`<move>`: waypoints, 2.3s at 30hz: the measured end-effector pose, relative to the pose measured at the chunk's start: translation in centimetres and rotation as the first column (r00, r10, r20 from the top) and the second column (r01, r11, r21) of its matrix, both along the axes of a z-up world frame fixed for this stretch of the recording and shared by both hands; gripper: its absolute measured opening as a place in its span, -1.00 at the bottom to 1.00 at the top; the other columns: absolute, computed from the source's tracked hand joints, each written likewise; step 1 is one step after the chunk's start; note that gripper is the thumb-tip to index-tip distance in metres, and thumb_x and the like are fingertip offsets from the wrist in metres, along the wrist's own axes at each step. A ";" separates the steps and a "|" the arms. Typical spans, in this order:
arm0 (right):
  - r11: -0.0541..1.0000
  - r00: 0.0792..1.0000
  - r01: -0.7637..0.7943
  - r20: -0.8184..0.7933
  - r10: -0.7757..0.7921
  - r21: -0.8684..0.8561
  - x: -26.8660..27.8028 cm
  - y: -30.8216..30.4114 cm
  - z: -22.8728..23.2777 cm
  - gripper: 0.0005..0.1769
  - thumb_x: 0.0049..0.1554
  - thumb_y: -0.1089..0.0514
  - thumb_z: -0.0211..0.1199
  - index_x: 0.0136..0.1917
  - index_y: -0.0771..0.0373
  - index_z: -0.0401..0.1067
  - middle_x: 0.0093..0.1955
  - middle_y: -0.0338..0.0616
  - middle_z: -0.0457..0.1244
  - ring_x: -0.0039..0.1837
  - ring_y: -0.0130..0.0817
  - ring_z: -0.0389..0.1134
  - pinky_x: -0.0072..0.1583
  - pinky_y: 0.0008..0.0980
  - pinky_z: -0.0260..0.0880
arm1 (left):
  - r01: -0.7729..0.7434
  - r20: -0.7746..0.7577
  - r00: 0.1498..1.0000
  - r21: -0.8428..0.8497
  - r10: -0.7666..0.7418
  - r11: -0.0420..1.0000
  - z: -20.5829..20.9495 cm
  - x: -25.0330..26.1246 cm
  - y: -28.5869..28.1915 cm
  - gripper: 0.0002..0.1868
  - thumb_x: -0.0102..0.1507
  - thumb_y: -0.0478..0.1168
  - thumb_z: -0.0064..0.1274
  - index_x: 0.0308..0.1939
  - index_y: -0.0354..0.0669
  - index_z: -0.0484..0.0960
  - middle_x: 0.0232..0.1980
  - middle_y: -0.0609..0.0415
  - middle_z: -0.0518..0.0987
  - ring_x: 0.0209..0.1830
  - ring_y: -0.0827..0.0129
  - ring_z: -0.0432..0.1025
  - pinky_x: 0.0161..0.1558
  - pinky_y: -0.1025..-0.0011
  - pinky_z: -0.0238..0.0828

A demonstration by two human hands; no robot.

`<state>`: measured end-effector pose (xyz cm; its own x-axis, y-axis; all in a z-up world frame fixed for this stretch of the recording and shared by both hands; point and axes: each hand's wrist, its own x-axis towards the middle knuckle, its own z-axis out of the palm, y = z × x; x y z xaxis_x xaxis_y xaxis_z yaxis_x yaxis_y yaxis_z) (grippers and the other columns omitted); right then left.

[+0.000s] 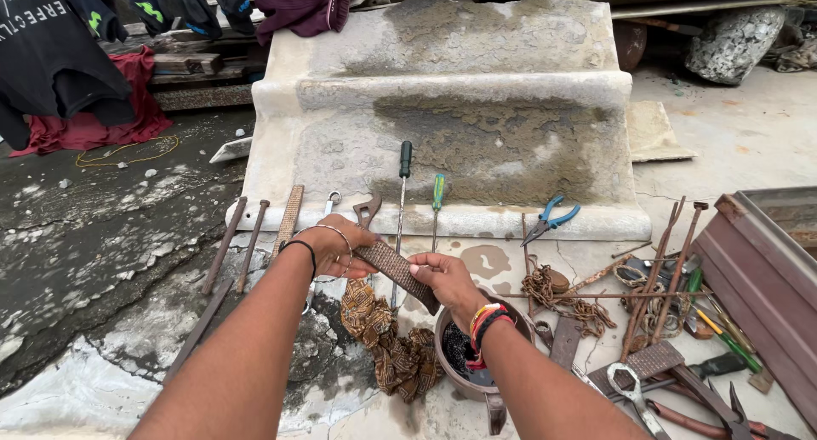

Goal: The person cleans various rusty metal tools and mechanical parts by hand using a dark liquid in a pitcher, a screwdriver to probe crevices, and a cloth.

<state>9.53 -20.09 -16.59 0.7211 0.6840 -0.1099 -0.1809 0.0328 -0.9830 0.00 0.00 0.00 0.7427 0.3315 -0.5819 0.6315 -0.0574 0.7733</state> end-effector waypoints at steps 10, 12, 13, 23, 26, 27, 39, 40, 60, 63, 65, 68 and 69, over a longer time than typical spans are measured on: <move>0.770 0.680 0.458 0.733 0.020 -0.445 -12.4 5.8 4.8 -0.72 0.17 0.24 0.19 0.16 0.23 0.28 0.16 0.09 0.29 0.18 0.10 0.35 0.17 0.00 0.37 | -0.213 0.070 0.976 0.489 0.206 0.846 -1.8 -6.9 1.9 -0.67 0.32 -0.03 0.11 -0.15 -0.27 0.70 -0.33 -0.06 0.72 -0.47 0.29 0.65 -0.44 0.36 0.62; 0.742 0.613 0.443 0.774 0.159 -0.504 -14.3 5.7 4.0 -0.65 0.16 0.23 0.21 0.20 0.20 0.23 0.24 0.07 0.23 0.24 0.10 0.32 0.19 0.02 0.37 | -0.210 0.121 0.978 0.546 0.172 0.811 -2.4 -9.0 2.4 -0.66 0.32 -0.01 0.07 -0.14 -0.22 0.72 -0.40 -0.04 0.74 -0.53 0.34 0.65 -0.43 0.36 0.59; 0.766 0.572 0.453 0.808 0.144 -0.457 -15.2 5.8 3.3 -0.47 0.05 0.24 0.27 0.26 0.24 0.18 0.27 0.16 0.19 0.24 0.21 0.30 0.17 0.08 0.36 | -0.229 0.119 0.973 0.548 0.195 0.804 -2.6 -10.2 2.8 -0.67 0.32 0.01 0.06 -0.15 -0.17 0.74 -0.41 -0.03 0.74 -0.53 0.34 0.64 -0.39 0.36 0.57; 0.333 0.600 0.103 0.326 0.731 -0.937 -15.8 1.1 0.7 -0.32 0.11 0.14 0.15 0.48 0.23 0.14 0.27 0.29 0.28 0.26 0.16 0.36 0.27 -0.01 0.38 | -0.274 0.275 0.950 0.503 0.149 0.820 -6.2 -12.4 5.0 -0.69 0.29 0.04 0.01 -0.19 0.04 0.81 -0.44 0.05 0.73 -0.41 0.32 0.67 -0.19 0.29 0.53; 0.208 0.604 -0.005 0.163 0.780 -0.978 -15.4 0.2 1.6 -0.47 0.13 -0.04 0.05 0.28 0.24 0.41 0.20 0.27 0.35 0.25 0.14 0.38 0.31 -0.04 0.34 | -0.284 0.305 0.945 0.578 0.120 0.765 -6.7 -11.3 4.0 -0.70 0.29 0.06 0.05 -0.17 0.07 0.82 -0.36 0.02 0.72 -0.29 0.20 0.63 -0.12 0.24 0.49; 0.167 0.592 -0.039 0.112 0.798 -0.985 -15.3 -0.4 1.8 -0.47 0.14 -0.09 -0.01 0.18 0.23 0.54 0.17 0.26 0.37 0.23 0.13 0.39 0.30 -0.04 0.34 | -0.285 0.309 0.945 0.628 0.105 0.724 -6.7 -10.9 3.4 -0.71 0.28 0.07 0.07 -0.16 0.08 0.83 -0.32 -0.01 0.72 -0.23 0.14 0.60 -0.08 0.22 0.46; 0.502 0.587 0.659 0.800 0.123 -0.561 -13.8 -1.1 8.2 -0.64 0.30 -0.04 0.02 -0.09 0.27 0.46 -0.10 0.06 0.34 -0.08 -0.02 0.44 0.04 -0.06 0.48 | -0.179 0.171 0.980 0.565 0.098 0.806 -8.6 -8.7 -2.1 -0.69 0.24 0.11 0.08 -0.09 0.15 0.78 -0.01 -0.12 0.69 0.06 -0.04 0.56 0.11 0.12 0.47; 0.435 0.583 0.694 0.802 0.129 -0.574 -13.3 -2.3 7.5 -0.68 0.24 -0.04 0.08 -0.04 0.24 0.46 -0.03 0.08 0.33 0.01 0.03 0.41 0.07 -0.03 0.47 | -0.168 0.153 0.983 0.555 0.098 0.815 -8.9 -8.8 -2.3 -0.68 0.25 0.12 0.06 -0.09 0.15 0.78 -0.01 -0.11 0.69 0.06 -0.03 0.56 0.11 0.12 0.47; 0.569 0.959 0.249 0.116 -0.260 -0.783 -5.6 -7.8 -0.8 -0.27 -0.07 -0.25 0.32 0.09 0.42 0.64 0.10 0.22 0.50 0.15 0.00 0.54 0.20 -0.16 0.45 | 0.060 -0.033 0.998 0.611 -0.050 0.789 -9.7 -9.0 -3.0 -0.58 0.35 0.13 -0.07 0.09 0.00 0.66 0.06 -0.12 0.66 0.10 -0.02 0.56 0.13 0.07 0.49; 0.504 0.971 0.211 0.238 -0.011 -0.838 -4.3 -8.0 -3.2 -0.19 -0.05 -0.20 0.40 0.32 0.35 0.41 0.30 0.14 0.34 0.35 -0.09 0.38 0.38 -0.27 0.32 | 0.066 -0.036 0.998 0.633 -0.055 0.771 -8.7 -9.6 -3.5 -0.60 0.35 0.10 -0.07 0.12 0.06 0.66 0.07 -0.13 0.66 0.10 -0.02 0.55 0.14 0.08 0.49; 0.364 0.946 0.210 0.283 0.161 -0.908 -3.3 -7.3 -5.8 -0.13 0.01 -0.20 0.36 0.41 0.40 0.28 0.43 0.25 0.21 0.47 0.09 0.21 0.46 -0.23 0.20 | 0.095 -0.056 0.995 0.634 -0.077 0.768 -8.4 -9.9 -3.5 -0.61 0.35 0.10 -0.07 0.14 0.08 0.65 0.09 -0.12 0.65 0.12 -0.02 0.55 0.15 0.08 0.48; 0.261 0.946 0.226 0.276 0.171 -0.938 -2.9 -6.5 -7.5 -0.05 0.09 -0.14 0.31 0.53 0.41 0.02 0.54 0.61 -0.13 0.52 0.40 0.07 0.53 -0.16 0.10 | 0.113 -0.049 0.993 0.659 -0.108 0.743 -8.2 -9.9 -3.4 -0.62 0.35 0.08 -0.06 0.13 0.09 0.66 0.05 -0.11 0.66 0.05 0.01 0.56 0.10 0.10 0.50; 0.247 0.954 0.231 0.269 0.132 -0.941 -3.1 -6.1 -7.4 -0.02 0.11 -0.11 0.29 0.57 0.41 -0.08 0.56 0.76 -0.27 0.52 0.50 0.04 0.54 -0.13 0.08 | 0.115 -0.040 0.992 0.673 -0.118 0.731 -8.2 -9.7 -3.3 -0.63 0.35 0.07 -0.06 0.13 0.09 0.67 0.03 -0.11 0.66 0.02 0.03 0.57 0.08 0.11 0.51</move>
<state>6.44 -26.16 -23.99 0.8669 0.1588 -0.4725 0.0223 -0.9593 -0.2815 -9.70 -3.26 -8.16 0.8040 0.5456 -0.2364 0.5811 -0.6367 0.5068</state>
